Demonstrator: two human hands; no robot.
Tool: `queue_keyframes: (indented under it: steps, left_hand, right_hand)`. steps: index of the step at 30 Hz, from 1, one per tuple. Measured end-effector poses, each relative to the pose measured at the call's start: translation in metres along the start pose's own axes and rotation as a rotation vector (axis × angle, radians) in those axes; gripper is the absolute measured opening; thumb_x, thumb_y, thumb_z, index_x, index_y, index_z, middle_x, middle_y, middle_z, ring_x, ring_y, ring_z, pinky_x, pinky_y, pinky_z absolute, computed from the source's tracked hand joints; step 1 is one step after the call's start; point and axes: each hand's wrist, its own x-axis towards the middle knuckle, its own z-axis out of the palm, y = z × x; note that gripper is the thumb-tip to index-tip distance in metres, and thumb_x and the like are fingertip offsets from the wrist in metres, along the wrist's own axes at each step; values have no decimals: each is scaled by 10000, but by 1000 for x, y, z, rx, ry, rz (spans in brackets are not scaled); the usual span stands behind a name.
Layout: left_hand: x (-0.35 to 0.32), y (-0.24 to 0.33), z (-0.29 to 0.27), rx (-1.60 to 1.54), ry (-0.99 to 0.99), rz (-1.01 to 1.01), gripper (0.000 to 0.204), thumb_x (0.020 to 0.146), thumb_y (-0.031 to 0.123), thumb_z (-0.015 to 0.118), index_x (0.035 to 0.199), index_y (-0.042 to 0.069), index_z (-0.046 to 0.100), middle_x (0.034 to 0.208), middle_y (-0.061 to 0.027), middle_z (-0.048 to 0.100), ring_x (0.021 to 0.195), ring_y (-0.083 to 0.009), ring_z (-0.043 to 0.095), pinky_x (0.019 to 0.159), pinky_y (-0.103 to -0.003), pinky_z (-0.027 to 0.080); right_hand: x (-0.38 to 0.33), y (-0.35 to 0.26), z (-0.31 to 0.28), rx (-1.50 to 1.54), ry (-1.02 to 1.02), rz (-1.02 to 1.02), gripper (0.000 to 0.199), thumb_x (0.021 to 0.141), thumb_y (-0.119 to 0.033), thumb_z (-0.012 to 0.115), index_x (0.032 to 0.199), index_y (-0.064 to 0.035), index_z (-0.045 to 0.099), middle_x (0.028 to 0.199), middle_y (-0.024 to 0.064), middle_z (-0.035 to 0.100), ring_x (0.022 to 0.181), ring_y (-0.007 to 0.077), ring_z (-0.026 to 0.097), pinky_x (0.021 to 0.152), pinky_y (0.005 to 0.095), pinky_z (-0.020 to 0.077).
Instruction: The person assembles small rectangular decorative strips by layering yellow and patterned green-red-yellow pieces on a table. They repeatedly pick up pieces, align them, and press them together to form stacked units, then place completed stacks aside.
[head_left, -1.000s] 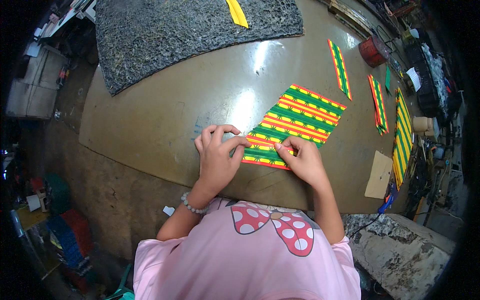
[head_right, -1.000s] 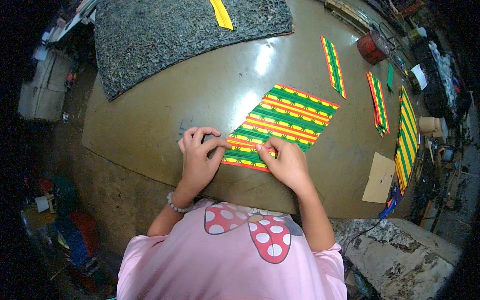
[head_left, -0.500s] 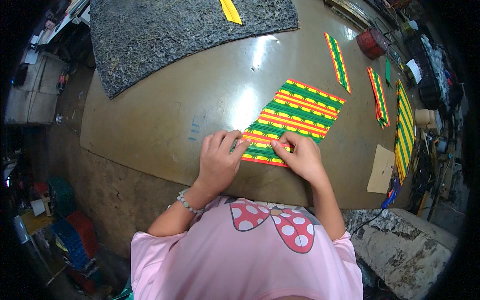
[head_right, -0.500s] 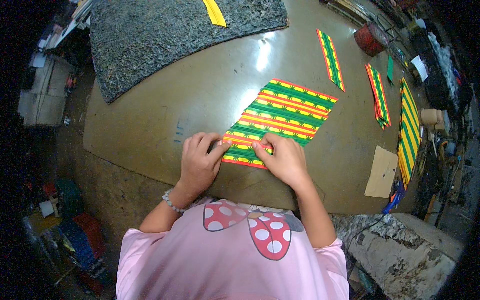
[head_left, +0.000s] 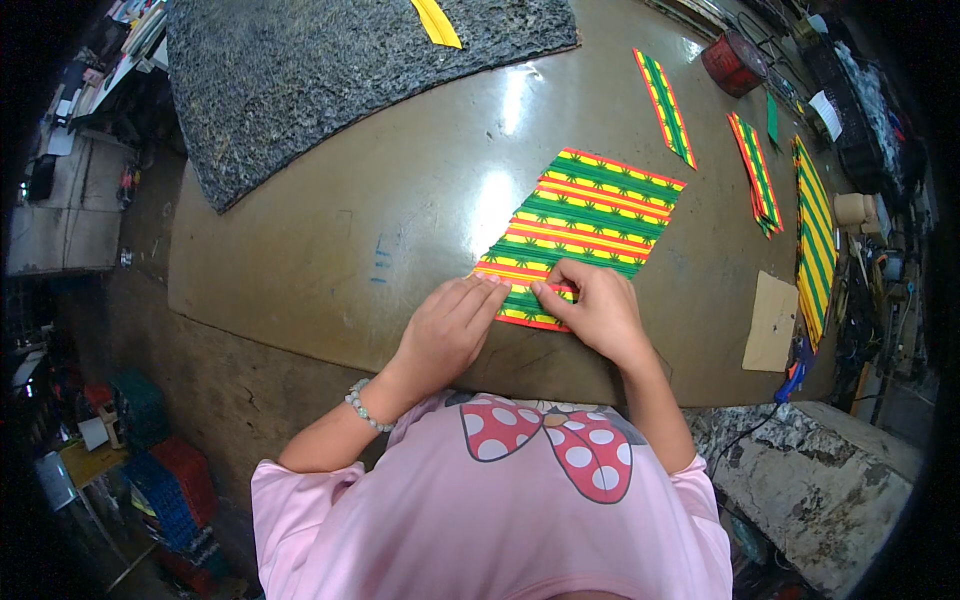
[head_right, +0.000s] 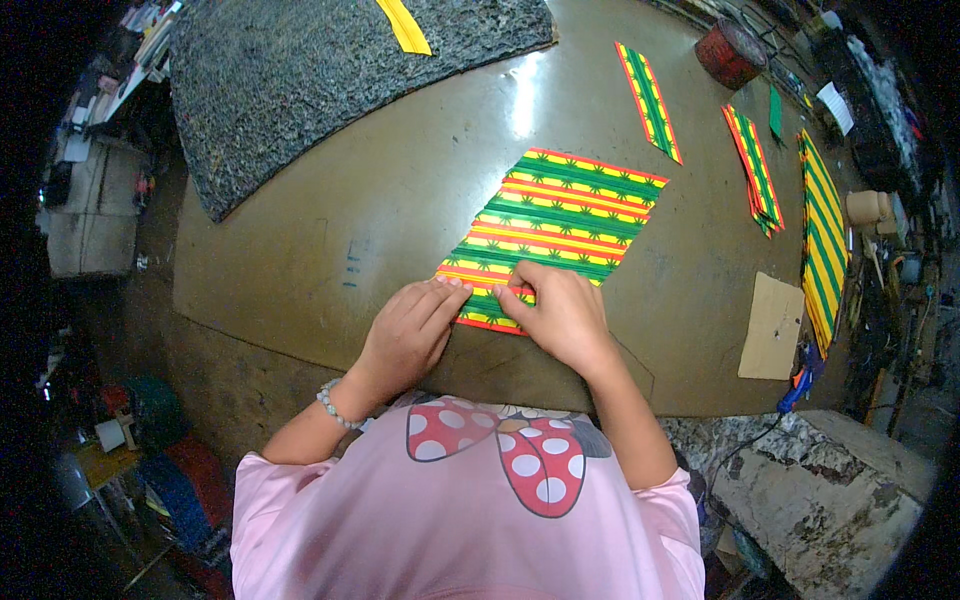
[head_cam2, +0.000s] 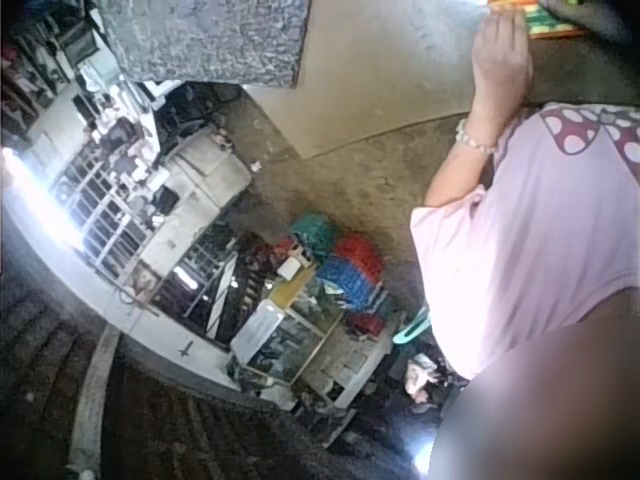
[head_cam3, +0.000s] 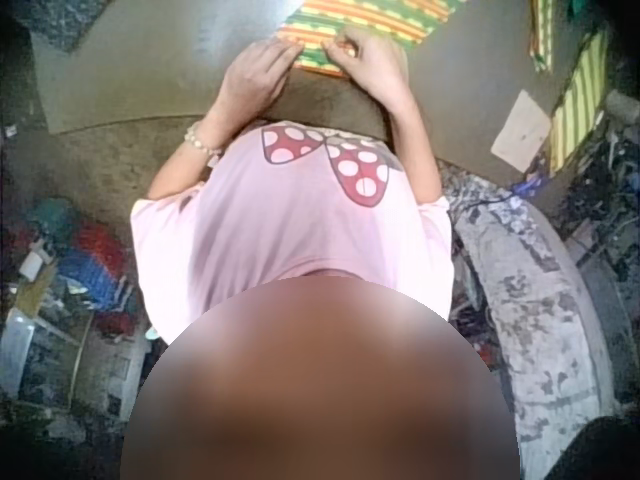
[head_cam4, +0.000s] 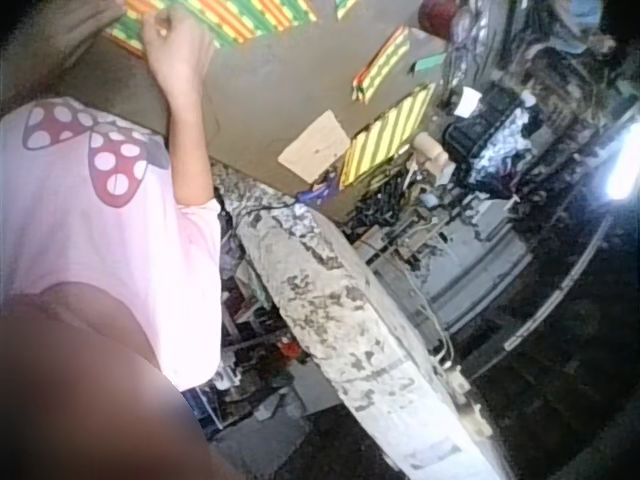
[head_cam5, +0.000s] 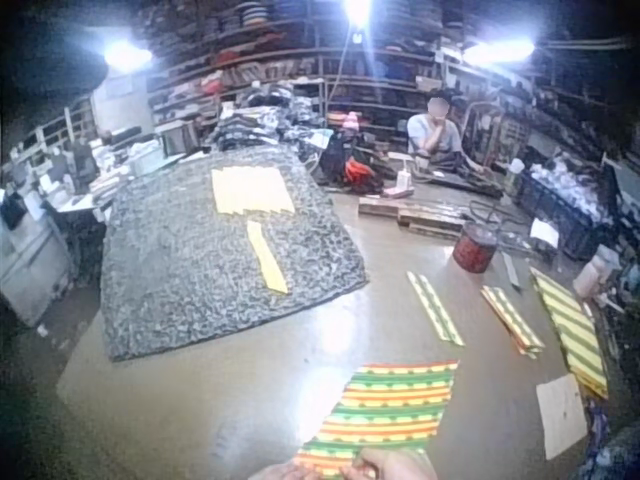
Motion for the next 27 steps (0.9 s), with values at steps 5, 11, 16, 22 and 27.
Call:
queue_keyframes:
  steps: [5,11,16,22,27]
  left_hand:
    - [5,3,1,-13,19,-15,435,815,46,638,1244,-5,581,1091,-126,621,1033,-296,600,949,-430,484]
    - [6,5,3,55,38,-15,444,808,79,646,1247,39,590,1056,-99,600,988,-274,581,929,-423,465]
    - [8,12,5,182,24,-27,436,817,119,646,1250,96,604,1040,-76,584,953,-251,567,909,-409,435]
    - [12,18,5,226,-28,-60,413,823,133,654,1232,95,609,1062,-85,575,1002,-248,557,918,-411,423]
    - [14,25,12,32,46,-86,400,824,133,669,1206,32,604,1115,-124,576,1071,-274,549,967,-431,435]
  right_hand:
    - [0,2,5,-2,74,-18,319,867,-348,725,778,-52,643,604,105,584,559,278,590,542,385,439]
    - [2,4,5,-38,35,0,290,872,-339,684,794,-60,665,719,175,667,698,377,663,620,477,505]
    - [1,-4,6,-81,68,-15,311,875,-353,683,797,-52,668,712,169,673,690,377,667,621,480,510]
    - [-21,7,-2,-99,187,56,369,882,-394,684,834,-28,664,725,198,667,718,384,669,637,479,512]
    - [-21,27,-6,77,157,46,314,894,-303,716,852,1,651,725,177,658,605,303,622,576,378,481]
